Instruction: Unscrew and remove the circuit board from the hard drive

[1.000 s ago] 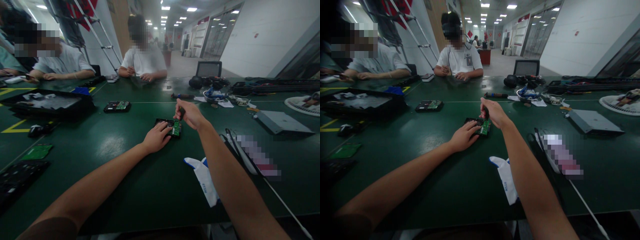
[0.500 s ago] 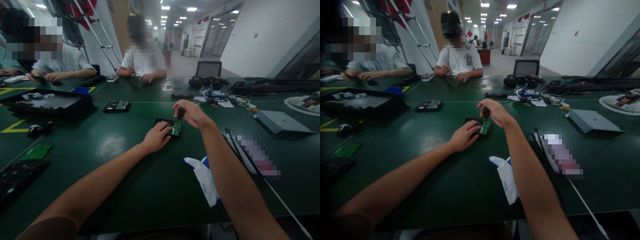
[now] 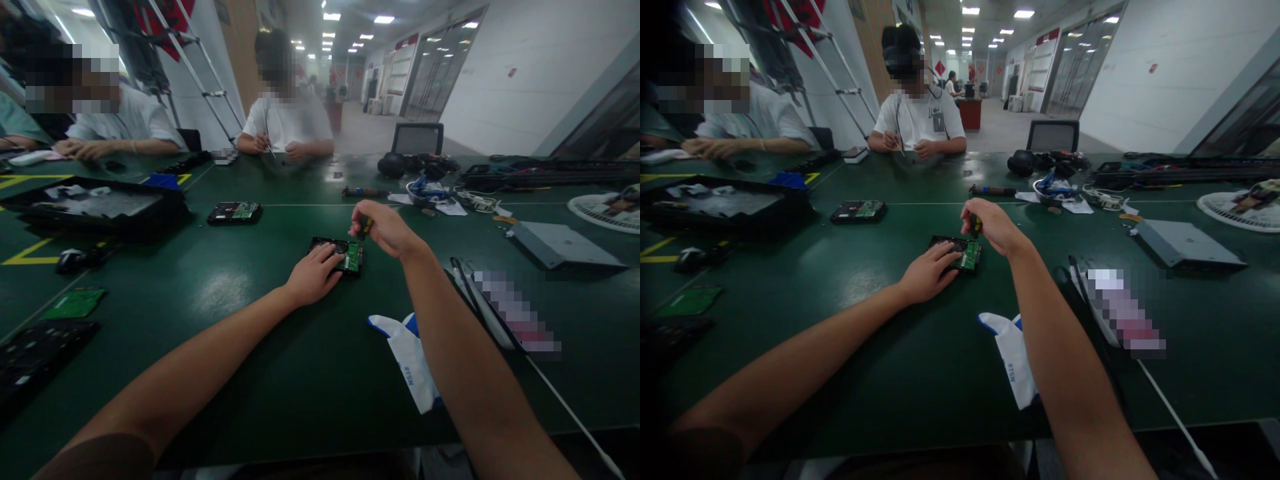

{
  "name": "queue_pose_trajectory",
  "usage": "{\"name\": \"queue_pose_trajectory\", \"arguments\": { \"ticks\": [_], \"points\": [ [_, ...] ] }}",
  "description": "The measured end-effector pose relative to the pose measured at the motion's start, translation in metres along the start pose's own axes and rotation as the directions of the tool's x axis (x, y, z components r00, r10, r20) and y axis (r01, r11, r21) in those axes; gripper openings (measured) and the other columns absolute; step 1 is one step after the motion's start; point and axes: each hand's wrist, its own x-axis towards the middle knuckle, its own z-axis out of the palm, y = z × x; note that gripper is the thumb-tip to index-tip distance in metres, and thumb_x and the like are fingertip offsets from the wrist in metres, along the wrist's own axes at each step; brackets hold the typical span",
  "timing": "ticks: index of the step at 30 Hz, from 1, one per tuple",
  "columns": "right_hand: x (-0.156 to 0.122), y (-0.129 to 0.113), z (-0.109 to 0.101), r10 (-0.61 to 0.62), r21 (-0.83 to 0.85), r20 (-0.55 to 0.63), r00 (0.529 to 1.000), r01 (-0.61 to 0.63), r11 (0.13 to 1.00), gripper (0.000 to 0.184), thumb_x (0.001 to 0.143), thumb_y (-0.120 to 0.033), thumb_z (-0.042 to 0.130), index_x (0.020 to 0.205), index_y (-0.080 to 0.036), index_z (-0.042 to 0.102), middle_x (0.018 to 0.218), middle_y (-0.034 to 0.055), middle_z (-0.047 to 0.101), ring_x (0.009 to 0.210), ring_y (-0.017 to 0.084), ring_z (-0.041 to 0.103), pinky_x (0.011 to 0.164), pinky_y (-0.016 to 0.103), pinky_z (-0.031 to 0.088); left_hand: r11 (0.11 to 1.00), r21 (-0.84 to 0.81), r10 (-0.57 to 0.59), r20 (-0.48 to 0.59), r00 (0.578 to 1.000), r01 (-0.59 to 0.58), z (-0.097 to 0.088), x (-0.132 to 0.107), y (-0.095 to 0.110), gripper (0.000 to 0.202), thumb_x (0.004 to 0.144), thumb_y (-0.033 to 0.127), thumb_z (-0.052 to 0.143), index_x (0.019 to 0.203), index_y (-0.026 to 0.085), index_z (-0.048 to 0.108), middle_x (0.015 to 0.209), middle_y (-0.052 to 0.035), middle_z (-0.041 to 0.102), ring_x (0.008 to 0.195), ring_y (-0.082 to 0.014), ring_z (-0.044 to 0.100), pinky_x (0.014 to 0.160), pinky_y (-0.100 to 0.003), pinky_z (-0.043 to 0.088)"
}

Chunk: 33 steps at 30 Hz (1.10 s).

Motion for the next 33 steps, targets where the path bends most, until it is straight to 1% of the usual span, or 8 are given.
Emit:
{"name": "queue_pose_trajectory", "arguments": {
  "ticks": [7,13,18,20,22,26,29,33],
  "points": [
    [-0.001,-0.004,0.001,-0.017,-0.160,-0.025,1.000,0.012,0.987,0.027,0.097,-0.042,0.053,0.084,-0.021,0.065,0.076,0.0017,0.063,0.072,0.015,0.061,0.067,0.028,0.049,1.000,-0.010,-0.006,0.007,1.000,0.006,-0.003,0.000,0.002,0.048,0.102,0.041,0.050,0.142,0.016,0.058,0.156,-0.0158,0.047,0.148,-0.0324,0.041,0.124,-0.051,0.035],
    [0.003,-0.007,0.002,-0.048,-0.293,-0.055,0.997,0.030,0.956,0.028,0.099,-0.040,0.052,0.087,-0.020,0.068,0.078,0.0020,0.062,0.074,0.015,0.060,0.067,0.029,0.048,1.000,-0.011,-0.013,0.005,1.000,0.013,-0.002,0.000,0.002,0.047,0.102,0.041,0.050,0.141,0.016,0.058,0.156,-0.0159,0.048,0.148,-0.0333,0.042,0.124,-0.051,0.034],
    [0.001,-0.005,0.006,-0.070,-0.243,-0.133,0.989,0.036,0.969,0.026,0.095,-0.049,0.061,0.093,-0.023,0.059,0.077,-0.0010,0.061,0.071,0.014,0.062,0.065,0.028,0.049,1.000,-0.002,-0.009,-0.003,1.000,0.009,0.000,0.000,0.001,0.047,0.102,0.041,0.049,0.142,0.018,0.057,0.157,-0.0142,0.047,0.149,-0.0319,0.041,0.123,-0.052,0.036],
    [0.000,-0.003,0.008,-0.120,-0.224,-0.189,0.975,0.077,0.972,0.031,0.092,-0.053,0.066,0.095,-0.025,0.053,0.078,-0.0023,0.062,0.070,0.014,0.064,0.066,0.029,0.051,1.000,-0.005,-0.004,-0.006,1.000,0.004,-0.001,-0.001,0.001,0.047,0.102,0.041,0.049,0.141,0.017,0.057,0.156,-0.0148,0.048,0.149,-0.0319,0.041,0.124,-0.051,0.035],
    [-0.003,0.001,0.010,-0.187,-0.258,-0.254,0.949,0.120,0.959,0.036,0.091,-0.058,0.066,0.095,-0.026,0.049,0.081,-0.0025,0.063,0.070,0.014,0.066,0.067,0.029,0.052,1.000,-0.017,-0.003,-0.007,1.000,0.003,-0.002,-0.001,0.001,0.046,0.101,0.041,0.050,0.141,0.018,0.058,0.156,-0.0148,0.048,0.149,-0.0321,0.041,0.123,-0.052,0.035],
    [-0.015,0.006,0.014,-0.327,-0.400,-0.368,0.870,0.169,0.901,0.037,0.092,-0.062,0.062,0.096,-0.027,0.050,0.090,-0.0006,0.066,0.077,0.015,0.070,0.071,0.029,0.053,0.999,-0.041,-0.012,-0.006,1.000,0.012,-0.004,0.000,0.002,0.045,0.101,0.039,0.051,0.141,0.019,0.057,0.156,-0.0142,0.049,0.149,-0.0323,0.041,0.123,-0.054,0.036],
    [-0.028,0.008,0.019,-0.407,-0.483,-0.390,0.826,0.193,0.854,0.033,0.095,-0.059,0.060,0.096,-0.027,0.052,0.092,0.0015,0.067,0.086,0.018,0.072,0.078,0.032,0.054,0.999,-0.036,-0.015,0.002,1.000,0.015,-0.004,0.000,0.002,0.045,0.101,0.040,0.051,0.141,0.019,0.057,0.156,-0.0144,0.048,0.149,-0.0324,0.041,0.123,-0.053,0.036],
    [-0.042,0.013,0.022,-0.450,-0.546,-0.350,0.822,0.212,0.811,0.024,0.099,-0.050,0.058,0.105,-0.027,0.054,0.102,0.0051,0.070,0.095,0.021,0.072,0.090,0.038,0.055,1.000,-0.026,-0.017,0.002,1.000,0.017,-0.002,-0.001,0.001,0.046,0.100,0.040,0.052,0.141,0.019,0.057,0.156,-0.0141,0.049,0.148,-0.0327,0.041,0.122,-0.053,0.037]
  ]
}}
